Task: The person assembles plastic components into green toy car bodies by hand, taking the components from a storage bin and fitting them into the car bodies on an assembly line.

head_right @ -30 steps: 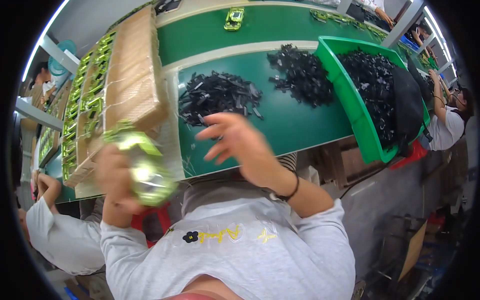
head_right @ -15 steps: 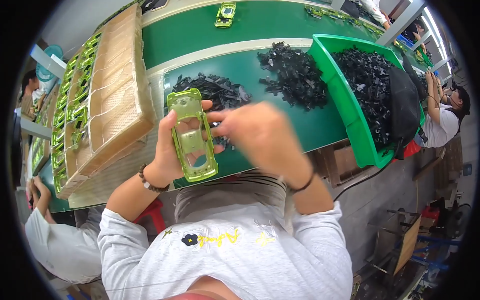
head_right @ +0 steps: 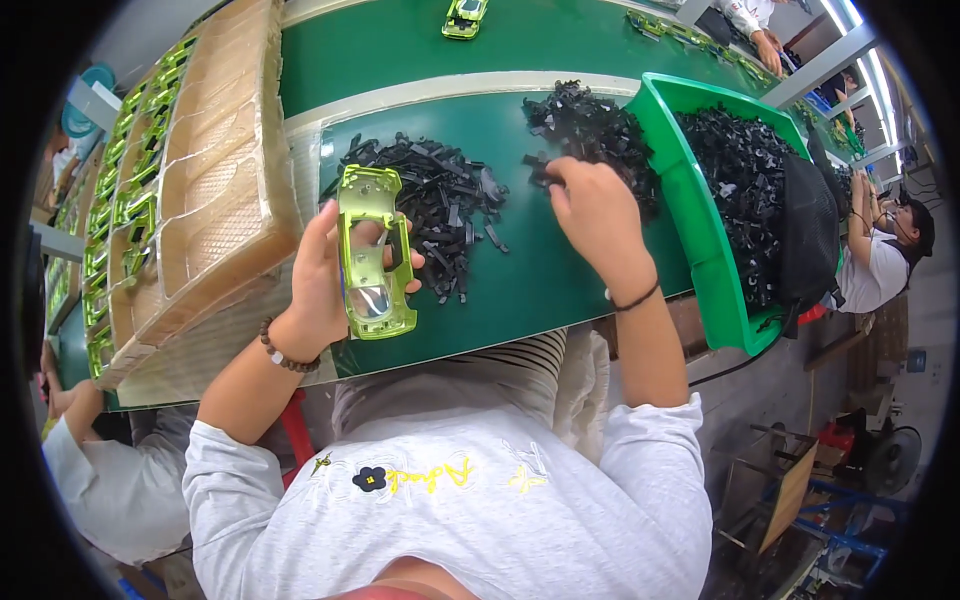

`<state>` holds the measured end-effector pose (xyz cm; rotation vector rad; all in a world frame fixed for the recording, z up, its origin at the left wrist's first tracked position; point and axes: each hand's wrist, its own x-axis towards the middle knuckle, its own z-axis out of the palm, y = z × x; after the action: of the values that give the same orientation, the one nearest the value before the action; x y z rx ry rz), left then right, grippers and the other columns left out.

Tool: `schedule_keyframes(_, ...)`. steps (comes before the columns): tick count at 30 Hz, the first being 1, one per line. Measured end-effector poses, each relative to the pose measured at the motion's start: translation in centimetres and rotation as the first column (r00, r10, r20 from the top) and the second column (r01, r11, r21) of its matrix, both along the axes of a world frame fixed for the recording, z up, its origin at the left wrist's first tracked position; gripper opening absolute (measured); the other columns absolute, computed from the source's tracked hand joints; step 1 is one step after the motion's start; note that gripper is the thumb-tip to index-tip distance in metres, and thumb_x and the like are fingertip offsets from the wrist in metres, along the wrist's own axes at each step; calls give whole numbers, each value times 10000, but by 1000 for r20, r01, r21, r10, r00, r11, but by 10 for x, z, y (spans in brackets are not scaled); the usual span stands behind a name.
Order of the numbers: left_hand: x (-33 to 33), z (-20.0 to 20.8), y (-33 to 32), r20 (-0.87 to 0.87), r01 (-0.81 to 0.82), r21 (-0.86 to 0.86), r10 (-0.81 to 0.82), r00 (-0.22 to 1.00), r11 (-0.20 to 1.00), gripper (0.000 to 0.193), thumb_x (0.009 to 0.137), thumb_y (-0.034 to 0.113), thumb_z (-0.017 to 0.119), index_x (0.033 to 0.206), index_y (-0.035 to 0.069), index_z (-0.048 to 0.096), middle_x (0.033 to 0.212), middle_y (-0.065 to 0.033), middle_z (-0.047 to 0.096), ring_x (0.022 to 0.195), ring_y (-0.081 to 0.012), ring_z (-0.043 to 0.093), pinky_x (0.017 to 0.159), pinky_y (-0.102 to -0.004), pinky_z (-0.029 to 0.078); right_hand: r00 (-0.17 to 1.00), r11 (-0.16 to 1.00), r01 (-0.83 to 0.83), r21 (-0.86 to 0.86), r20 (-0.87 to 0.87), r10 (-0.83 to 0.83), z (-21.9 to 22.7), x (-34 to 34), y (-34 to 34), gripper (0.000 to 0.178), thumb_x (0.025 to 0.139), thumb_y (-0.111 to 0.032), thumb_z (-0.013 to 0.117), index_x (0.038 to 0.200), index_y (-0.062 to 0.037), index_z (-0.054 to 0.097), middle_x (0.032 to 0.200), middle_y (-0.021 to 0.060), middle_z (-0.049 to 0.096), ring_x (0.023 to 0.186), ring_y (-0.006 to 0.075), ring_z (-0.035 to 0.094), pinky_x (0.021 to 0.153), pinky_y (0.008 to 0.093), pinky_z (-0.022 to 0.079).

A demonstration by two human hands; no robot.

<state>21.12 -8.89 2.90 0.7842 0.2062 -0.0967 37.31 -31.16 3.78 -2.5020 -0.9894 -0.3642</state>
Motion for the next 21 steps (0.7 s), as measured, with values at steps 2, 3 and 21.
schedule_keyframes(2, 1, 0, 0, -39, -40, 13, 41, 998, 999, 652, 931, 568, 289, 1305, 52, 423, 1140, -117, 544, 927, -248, 600, 800, -407, 521, 979, 999, -24, 47, -203, 33, 4, -3, -2, 145, 797, -71, 582, 928, -61, 644, 833, 107, 661, 792, 285, 610, 721, 378, 482)
schedule_keyframes(3, 3, -1, 2, -7, -34, 11, 35, 999, 999, 630, 941, 541, 285, 1311, 48, 419, 1158, -119, 540, 947, -255, 594, 813, -410, 518, 979, 999, -26, 46, -202, 35, 7, -2, -3, 145, 797, -71, 582, 928, -61, 644, 833, 107, 661, 792, 285, 610, 721, 378, 482)
schedule_keyframes(21, 7, -4, 5, 102, -78, -209, 101, 990, 975, 501, 999, 418, 249, 1369, 101, 367, 1297, -145, 485, 1062, -249, 545, 939, -368, 455, 848, 815, -529, 237, 148, 508, 33, -41, 25, 180, 672, 16, 670, 837, -54, 656, 1011, 58, 651, 749, 222, 601, 662, 307, 510)
